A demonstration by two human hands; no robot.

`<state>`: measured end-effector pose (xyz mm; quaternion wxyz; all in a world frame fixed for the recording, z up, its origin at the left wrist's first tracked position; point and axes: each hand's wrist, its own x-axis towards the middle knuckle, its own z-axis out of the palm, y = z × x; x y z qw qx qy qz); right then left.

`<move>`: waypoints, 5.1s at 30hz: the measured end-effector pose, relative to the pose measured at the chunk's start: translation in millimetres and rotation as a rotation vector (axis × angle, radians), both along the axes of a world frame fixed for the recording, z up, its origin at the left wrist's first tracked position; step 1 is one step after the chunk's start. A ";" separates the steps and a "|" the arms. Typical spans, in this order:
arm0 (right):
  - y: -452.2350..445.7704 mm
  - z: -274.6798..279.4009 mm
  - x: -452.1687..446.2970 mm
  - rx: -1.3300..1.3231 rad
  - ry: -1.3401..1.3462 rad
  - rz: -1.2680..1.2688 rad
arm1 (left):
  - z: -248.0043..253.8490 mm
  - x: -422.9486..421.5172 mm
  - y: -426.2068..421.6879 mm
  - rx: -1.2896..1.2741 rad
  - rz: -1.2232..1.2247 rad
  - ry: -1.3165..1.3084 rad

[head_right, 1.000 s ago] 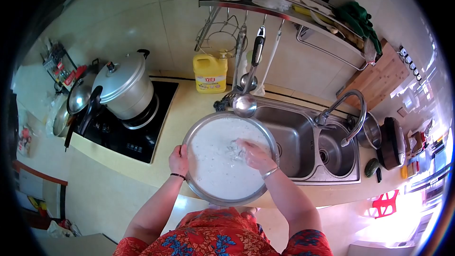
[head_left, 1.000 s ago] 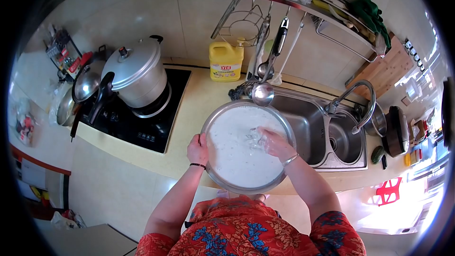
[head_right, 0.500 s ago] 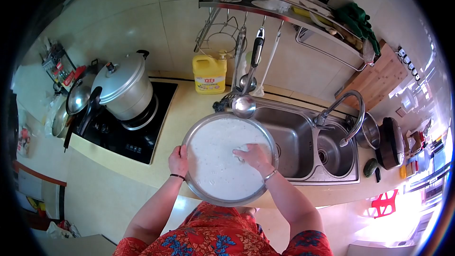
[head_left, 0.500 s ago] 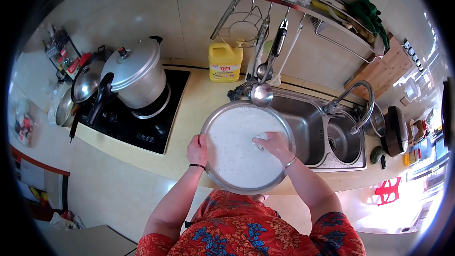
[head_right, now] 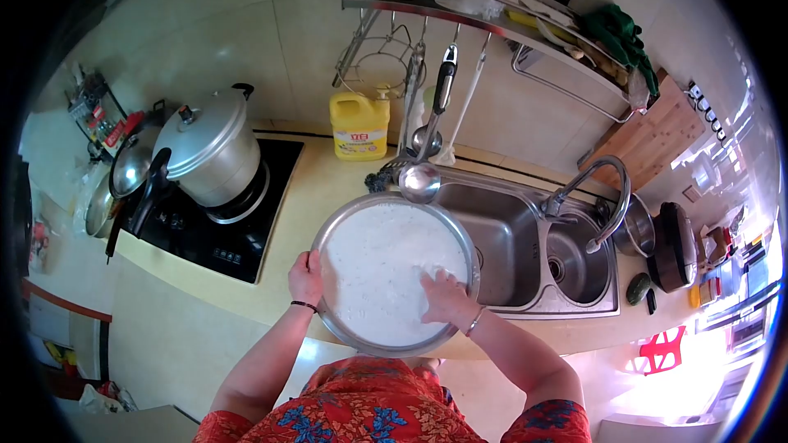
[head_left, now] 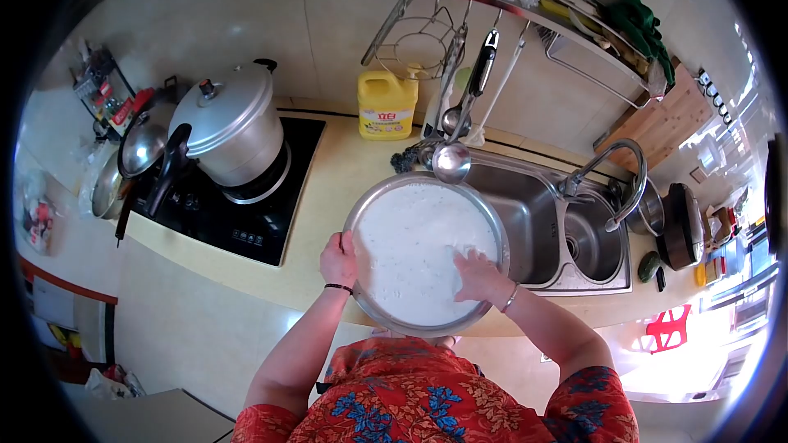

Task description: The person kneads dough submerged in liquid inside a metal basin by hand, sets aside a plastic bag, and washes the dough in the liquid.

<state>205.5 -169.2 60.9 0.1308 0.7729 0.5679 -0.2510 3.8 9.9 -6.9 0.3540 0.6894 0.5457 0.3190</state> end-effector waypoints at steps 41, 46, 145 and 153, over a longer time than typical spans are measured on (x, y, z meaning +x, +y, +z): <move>39.9 -99.7 -40.9 0.113 0.142 0.274 | -2.9 -0.3 -1.1 0.006 0.018 -0.063; 65.9 -108.2 -43.6 0.085 0.195 0.038 | 0.1 -1.2 -1.0 -0.059 0.008 -0.049; 71.3 -111.7 -13.1 0.214 0.102 0.265 | 0.7 -0.4 0.0 0.009 0.012 0.042; 76.0 -101.9 -31.5 0.214 0.281 0.020 | 1.6 0.3 -0.5 -0.003 0.033 0.068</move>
